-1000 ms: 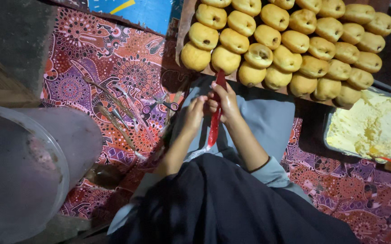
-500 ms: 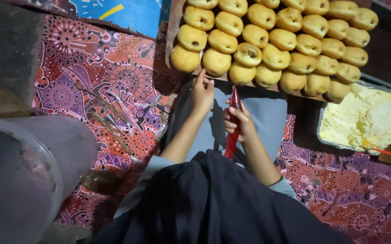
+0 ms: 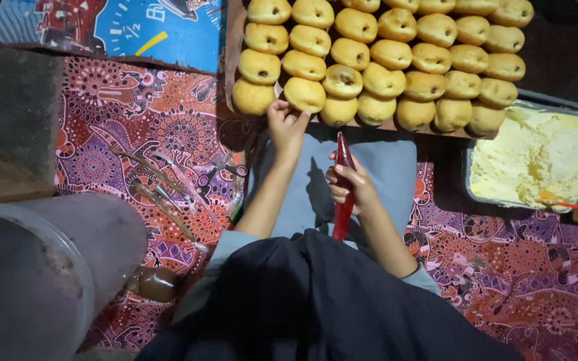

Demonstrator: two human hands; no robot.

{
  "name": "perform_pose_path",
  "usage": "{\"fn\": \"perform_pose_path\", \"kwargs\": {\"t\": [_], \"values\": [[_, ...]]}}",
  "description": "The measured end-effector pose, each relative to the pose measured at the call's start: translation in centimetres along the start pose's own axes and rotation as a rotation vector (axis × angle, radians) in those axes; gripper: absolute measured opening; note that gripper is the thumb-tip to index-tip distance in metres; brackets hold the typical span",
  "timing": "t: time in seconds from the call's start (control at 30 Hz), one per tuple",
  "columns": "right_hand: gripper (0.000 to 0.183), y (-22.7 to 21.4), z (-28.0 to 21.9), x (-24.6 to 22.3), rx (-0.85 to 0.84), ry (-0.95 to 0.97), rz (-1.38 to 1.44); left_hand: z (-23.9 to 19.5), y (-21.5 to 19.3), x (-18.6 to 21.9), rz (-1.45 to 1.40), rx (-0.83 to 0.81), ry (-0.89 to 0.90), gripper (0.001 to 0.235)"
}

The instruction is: The person fills rows of donuts with brown and red fillings using piping bags. They systematically inject each donut, switching between fillings and occasionally adjusting the bags.

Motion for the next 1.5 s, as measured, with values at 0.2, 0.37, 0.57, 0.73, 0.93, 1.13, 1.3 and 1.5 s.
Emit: {"fn": "perform_pose_path", "kwargs": {"t": [0.2,0.37,0.57,0.73,0.93,1.13,1.3,1.5], "values": [[0.033,0.6,0.5,-0.1,0.031,0.045,-0.04,0.1,0.1,1.8,-0.041,-0.004,-0.042,0.064],[0.033,2.5,2.1,-1.1,0.023,0.081,-0.088,-0.3,0.5,2.6,-0.087,-0.027,-0.063,0.067],[0.029,5.1,4.9,-1.7,0.064,0.091,-0.199,-0.7,0.6,3.5,-0.098,-0.039,-0.032,0.066],[0.024,5.9,6.0,-1.9,0.119,0.119,-0.153,-1.0,0.6,3.9,-0.105,-0.054,-0.043,0.063],[0.024,6.2,6.4,-1.9,0.183,0.123,-0.206,-1.1,0.4,4.0,-0.107,-0.065,-0.039,0.061],[0.026,6.1,7.4,-1.9,0.197,0.132,-0.223,-1.1,0.3,3.7,-0.037,-0.056,-0.048,0.063],[0.023,5.6,8.5,-1.7,0.254,0.085,-0.227,-1.1,0.0,3.1,-0.021,-0.051,-0.043,0.063],[0.023,4.9,9.2,-1.3,0.354,0.053,-0.356,-1.1,-0.4,2.2,0.005,-0.041,-0.034,0.062]]}}
Point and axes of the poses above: each hand's wrist, its own z-axis towards the middle knuckle, its own y-axis out of the palm, x = y × z, the point moved 2 cm from there along z, towards the middle knuckle, and after that the axes turned 12 degrees about z, right-handed, at the moved point
